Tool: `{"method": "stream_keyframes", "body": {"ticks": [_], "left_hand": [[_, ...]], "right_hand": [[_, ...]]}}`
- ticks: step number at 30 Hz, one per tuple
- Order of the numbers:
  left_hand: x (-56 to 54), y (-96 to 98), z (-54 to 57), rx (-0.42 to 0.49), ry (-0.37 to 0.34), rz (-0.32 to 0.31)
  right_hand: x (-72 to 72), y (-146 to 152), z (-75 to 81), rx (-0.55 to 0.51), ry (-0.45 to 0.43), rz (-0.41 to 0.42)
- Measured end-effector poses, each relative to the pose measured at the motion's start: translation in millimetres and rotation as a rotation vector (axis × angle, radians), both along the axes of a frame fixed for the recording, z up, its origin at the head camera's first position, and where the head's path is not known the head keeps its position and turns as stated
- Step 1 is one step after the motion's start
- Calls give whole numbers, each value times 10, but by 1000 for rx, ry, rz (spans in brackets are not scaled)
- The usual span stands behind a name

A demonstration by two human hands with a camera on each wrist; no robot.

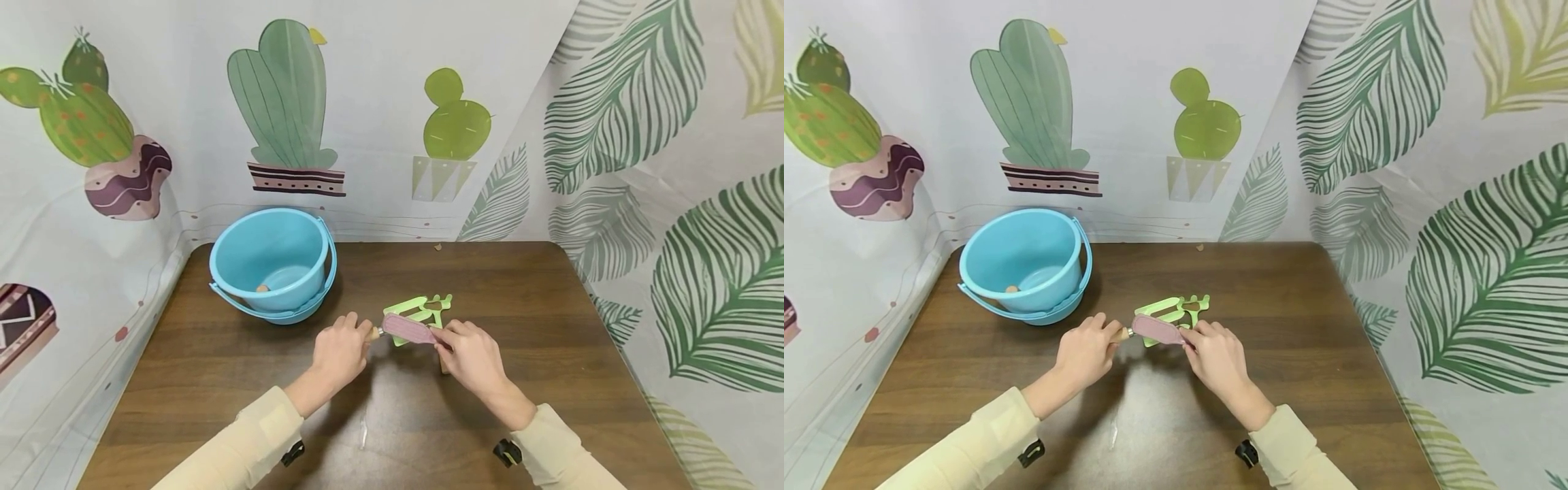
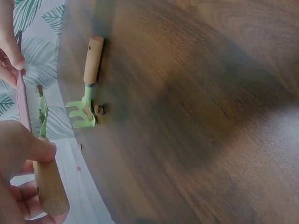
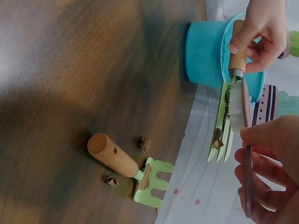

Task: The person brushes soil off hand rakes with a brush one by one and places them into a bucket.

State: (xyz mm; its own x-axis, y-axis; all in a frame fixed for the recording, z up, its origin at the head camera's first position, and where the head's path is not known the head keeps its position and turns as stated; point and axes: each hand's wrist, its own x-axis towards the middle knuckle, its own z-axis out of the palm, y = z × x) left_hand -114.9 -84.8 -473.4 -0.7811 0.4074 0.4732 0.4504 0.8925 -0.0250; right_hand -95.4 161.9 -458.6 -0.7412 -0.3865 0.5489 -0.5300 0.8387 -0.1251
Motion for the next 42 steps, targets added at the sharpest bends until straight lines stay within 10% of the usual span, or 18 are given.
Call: {"method": "stream_keyframes", "body": {"ticks": [42], "left_hand": [[-2,-26,9,20,-18,3]], "right_hand": [[-39,-67,-31,-31,3,23]]}}
